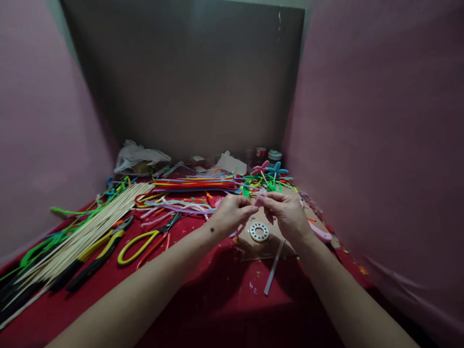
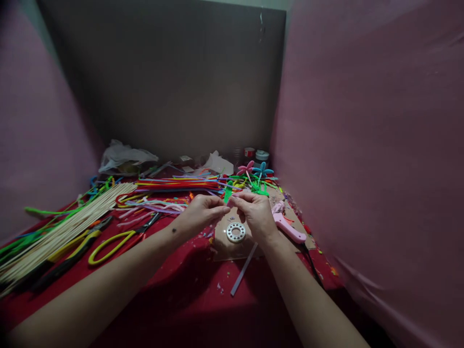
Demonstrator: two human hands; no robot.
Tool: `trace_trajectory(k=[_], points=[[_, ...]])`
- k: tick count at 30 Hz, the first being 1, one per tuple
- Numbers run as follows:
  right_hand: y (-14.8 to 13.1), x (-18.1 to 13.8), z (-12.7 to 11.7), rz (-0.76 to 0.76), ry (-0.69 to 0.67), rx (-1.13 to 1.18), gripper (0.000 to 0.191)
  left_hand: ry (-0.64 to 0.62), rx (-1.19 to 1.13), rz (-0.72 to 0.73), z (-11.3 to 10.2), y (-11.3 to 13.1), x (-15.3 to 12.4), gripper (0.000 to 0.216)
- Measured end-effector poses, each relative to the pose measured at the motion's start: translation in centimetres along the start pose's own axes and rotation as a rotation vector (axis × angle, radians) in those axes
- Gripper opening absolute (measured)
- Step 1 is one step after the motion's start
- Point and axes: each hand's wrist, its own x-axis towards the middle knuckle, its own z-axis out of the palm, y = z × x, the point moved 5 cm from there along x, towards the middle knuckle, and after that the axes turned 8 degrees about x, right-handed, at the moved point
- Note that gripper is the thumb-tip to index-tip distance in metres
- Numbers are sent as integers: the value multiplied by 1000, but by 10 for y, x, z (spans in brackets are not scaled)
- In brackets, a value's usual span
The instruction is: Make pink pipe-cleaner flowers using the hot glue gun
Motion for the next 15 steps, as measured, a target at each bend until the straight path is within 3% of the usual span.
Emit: trace_trajectory(k=[4, 11, 15], points=[[2, -2, 11, 4, -26, 33, 22, -31, -230, -77, 0, -9, -7, 29], [18, 1, 16, -36, 67, 128, 19, -17, -384, -77, -3, -17, -15, 26], [21, 1, 21, -27, 52, 39, 24, 18, -388, -108, 1, -30, -17, 27]])
